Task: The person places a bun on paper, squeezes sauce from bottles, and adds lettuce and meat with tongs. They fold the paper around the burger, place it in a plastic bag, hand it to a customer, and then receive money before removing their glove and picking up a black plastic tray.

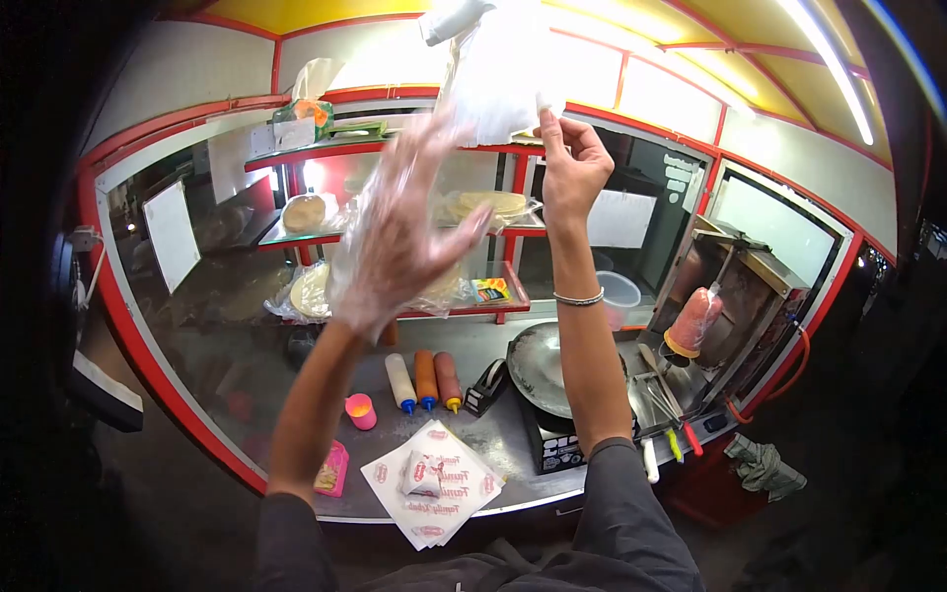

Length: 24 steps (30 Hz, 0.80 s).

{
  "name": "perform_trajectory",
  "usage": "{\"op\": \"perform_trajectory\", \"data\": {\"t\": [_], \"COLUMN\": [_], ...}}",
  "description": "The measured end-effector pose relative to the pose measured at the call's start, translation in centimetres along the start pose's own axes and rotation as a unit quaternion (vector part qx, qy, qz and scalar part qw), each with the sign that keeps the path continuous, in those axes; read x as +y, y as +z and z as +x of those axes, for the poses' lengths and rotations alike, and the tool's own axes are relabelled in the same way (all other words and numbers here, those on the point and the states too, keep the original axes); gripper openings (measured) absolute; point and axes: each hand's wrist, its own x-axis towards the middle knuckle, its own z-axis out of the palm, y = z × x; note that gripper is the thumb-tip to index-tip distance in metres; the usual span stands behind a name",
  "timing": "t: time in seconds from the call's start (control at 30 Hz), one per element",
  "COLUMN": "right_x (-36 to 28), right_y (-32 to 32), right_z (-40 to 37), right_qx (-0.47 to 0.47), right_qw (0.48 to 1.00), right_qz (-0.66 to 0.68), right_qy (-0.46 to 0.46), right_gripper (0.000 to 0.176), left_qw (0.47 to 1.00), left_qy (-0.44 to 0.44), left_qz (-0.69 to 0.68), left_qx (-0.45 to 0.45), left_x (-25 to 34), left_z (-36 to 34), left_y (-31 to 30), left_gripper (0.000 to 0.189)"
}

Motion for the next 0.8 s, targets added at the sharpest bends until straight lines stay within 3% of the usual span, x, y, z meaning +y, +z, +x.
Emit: {"op": "perform_trajectory", "data": {"t": [0.07, 0.17, 0.23, 0.27, 0.33, 0.4, 0.47, 0.5, 0.53, 0.57, 0.6, 0.63, 0.67, 0.7, 0.73, 0.8], "right_x": [-0.7, -1.2, -1.8, -2.0, -1.8, -0.2, 0.1, 0.7, 2.0, 2.5, 1.4, 1.2, -1.7, -3.0, -5.4, -5.4], "right_y": [-0.9, -2.5, -3.0, -3.2, -3.4, -3.7, -3.0, -3.5, -4.1, -5.4, -6.4, -8.2, -9.1, -10.1, -9.9, -10.9], "right_z": [1.3, 3.3, 4.3, 4.8, 5.7, 5.7, -0.4, -3.7, -8.4, -12.2, -15.8, -20.1, -22.0, -24.0, -24.6, -27.6], "right_qx": [-0.028, -0.086, -0.064, -0.038, -0.016, -0.109, -0.244, -0.339, -0.325, -0.416, -0.444, -0.484, -0.565, -0.607, -0.635, -0.606], "right_qw": [1.000, 0.995, 0.995, 0.993, 0.994, 0.990, 0.938, 0.905, 0.902, 0.903, 0.895, 0.868, 0.807, 0.776, 0.727, 0.714], "right_qz": [0.004, 0.049, 0.068, 0.086, 0.088, -0.077, -0.194, -0.184, -0.199, -0.075, -0.037, -0.111, -0.093, -0.067, -0.099, -0.078], "right_qy": [-0.007, 0.019, 0.042, 0.067, 0.068, -0.052, -0.152, -0.181, -0.203, -0.074, -0.027, 0.027, 0.145, 0.159, 0.243, 0.342], "right_gripper": [0.015, 0.020, 0.020, 0.019, 0.017, 0.011, 0.012, 0.013, 0.014, 0.015, 0.015, 0.016, 0.016, 0.013, 0.012, 0.009], "left_qw": [0.995, 0.986, 0.970, 0.970, 0.968, 0.976, 0.987, 0.991, 0.994, 0.994, 0.992, 0.980, 0.967, 0.948, 0.921, 0.891], "left_qy": [0.056, 0.097, 0.159, 0.158, 0.121, 0.101, 0.082, 0.083, 0.076, 0.072, 0.042, -0.011, -0.059, -0.118, -0.180, -0.254], "left_qz": [0.049, 0.100, 0.166, 0.168, 0.219, 0.193, 0.129, 0.106, 0.075, 0.036, -0.028, -0.060, -0.073, -0.111, -0.150, -0.173], "left_qx": [0.064, 0.089, 0.079, 0.080, -0.001, 0.001, 0.040, 0.012, -0.026, -0.077, -0.118, -0.188, -0.238, -0.276, -0.311, -0.336], "left_x": [-0.9, -2.2, -3.4, -3.6, -3.1, -2.3, -1.2, 0.1, 1.3, 2.1, 3.0, 4.4, 5.1, 5.7, 6.5, 9.8], "left_z": [4.2, 8.4, 9.3, 9.0, 7.6, 5.8, 3.4, 1.5, -0.8, -3.7, -7.5, -11.3, -15.5, -20.2, -25.2, -35.6], "left_y": [2.2, 4.7, 6.4, 6.6, 5.4, 5.0, 4.7, 3.8, 2.8, 2.0, 1.7, 0.6, -0.3, -1.1, -1.5, -1.1], "left_gripper": [0.073, 0.066, 0.047, 0.047, 0.046, 0.051, 0.058, 0.065, 0.067, 0.070, 0.073, 0.075, 0.074, 0.070, 0.067, 0.066]}}
